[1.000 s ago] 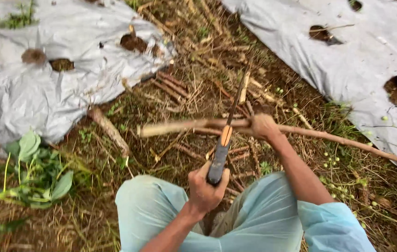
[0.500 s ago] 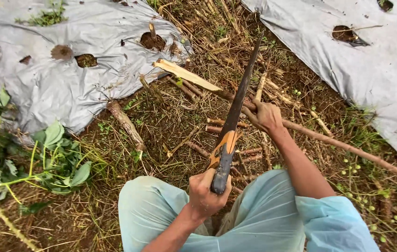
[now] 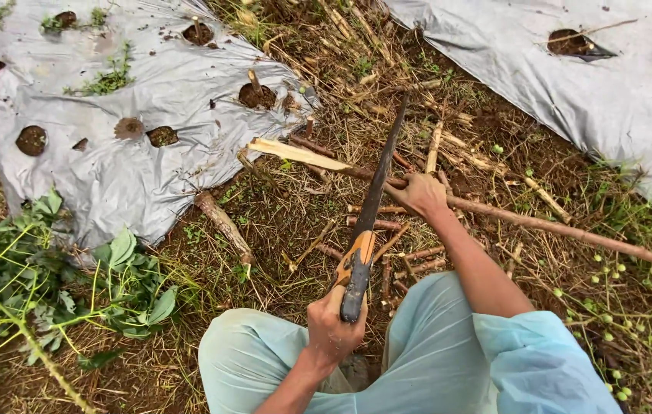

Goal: Sawing a long wooden branch into smaller segments using a hand saw

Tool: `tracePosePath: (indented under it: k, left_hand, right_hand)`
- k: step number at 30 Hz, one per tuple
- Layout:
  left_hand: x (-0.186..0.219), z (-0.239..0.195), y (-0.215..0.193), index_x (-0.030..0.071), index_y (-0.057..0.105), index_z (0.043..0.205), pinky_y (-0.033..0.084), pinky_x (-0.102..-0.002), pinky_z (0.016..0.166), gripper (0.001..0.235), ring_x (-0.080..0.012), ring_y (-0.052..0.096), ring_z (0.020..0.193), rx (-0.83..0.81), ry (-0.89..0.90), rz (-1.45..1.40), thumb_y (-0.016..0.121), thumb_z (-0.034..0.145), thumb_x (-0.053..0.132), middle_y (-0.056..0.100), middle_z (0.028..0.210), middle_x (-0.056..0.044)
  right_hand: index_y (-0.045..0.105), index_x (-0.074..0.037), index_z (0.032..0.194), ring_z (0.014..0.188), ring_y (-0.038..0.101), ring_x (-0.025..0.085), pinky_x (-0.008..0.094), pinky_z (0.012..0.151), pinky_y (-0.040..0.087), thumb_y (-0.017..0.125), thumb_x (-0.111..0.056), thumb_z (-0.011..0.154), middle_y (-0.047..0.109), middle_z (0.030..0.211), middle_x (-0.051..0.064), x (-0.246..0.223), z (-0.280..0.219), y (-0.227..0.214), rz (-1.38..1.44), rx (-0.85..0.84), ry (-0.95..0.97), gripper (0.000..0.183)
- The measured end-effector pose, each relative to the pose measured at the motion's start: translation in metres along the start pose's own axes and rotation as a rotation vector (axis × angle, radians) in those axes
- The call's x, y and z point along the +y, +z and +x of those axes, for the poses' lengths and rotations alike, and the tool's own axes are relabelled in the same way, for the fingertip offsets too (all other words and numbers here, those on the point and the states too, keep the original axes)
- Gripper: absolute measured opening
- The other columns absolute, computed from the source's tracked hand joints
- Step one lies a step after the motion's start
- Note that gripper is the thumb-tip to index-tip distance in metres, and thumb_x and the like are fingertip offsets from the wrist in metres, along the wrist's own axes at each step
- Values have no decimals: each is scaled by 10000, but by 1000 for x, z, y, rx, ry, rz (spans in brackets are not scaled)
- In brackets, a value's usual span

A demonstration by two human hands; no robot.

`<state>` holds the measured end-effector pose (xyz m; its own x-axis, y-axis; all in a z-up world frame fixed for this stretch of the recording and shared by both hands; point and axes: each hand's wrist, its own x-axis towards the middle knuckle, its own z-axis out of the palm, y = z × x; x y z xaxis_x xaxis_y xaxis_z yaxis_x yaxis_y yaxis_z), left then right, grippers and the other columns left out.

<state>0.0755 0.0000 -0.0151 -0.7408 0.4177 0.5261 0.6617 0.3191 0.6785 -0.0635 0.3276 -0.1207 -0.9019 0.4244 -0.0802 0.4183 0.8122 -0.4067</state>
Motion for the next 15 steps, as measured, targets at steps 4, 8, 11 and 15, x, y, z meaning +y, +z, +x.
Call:
tracePosePath:
  k: [4, 8, 11, 15]
  left_hand:
    - [14, 6, -8, 59, 604, 730, 385, -321, 350, 149, -170, 490, 385, -6, -14, 8, 749, 760, 43, 622, 576, -39]
    - [22, 11, -14, 72, 598, 756, 392, -331, 351, 147, -185, 495, 367, -1, -68, 24, 744, 772, 75, 614, 546, -36]
    - [38, 20, -24, 75, 618, 746, 373, -324, 337, 150, -169, 488, 338, -13, -130, 9, 756, 797, 106, 618, 509, -21]
    - [46, 25, -39, 70, 743, 743, 358, -301, 398, 163, -132, 489, 383, -344, -377, -145, 787, 805, 214, 664, 522, 10]
  right_hand:
    - [756, -132, 811, 412, 325, 111, 341, 386, 272, 335, -975, 720, 303, 475, -52, -2, 8, 7, 11, -1, 14, 947]
    - [758, -197, 1095, 441, 330, 98, 300, 394, 253, 295, -959, 712, 341, 519, -58, -27, 1, -12, 98, -127, 49, 970]
    - [735, -209, 952, 451, 329, 79, 272, 395, 236, 298, -960, 719, 391, 540, -75, -40, 2, -15, 123, -136, 83, 900]
    - [568, -189, 747, 468, 310, 86, 287, 390, 256, 402, -886, 806, 359, 555, -85, -49, 1, 0, 154, -126, 32, 719]
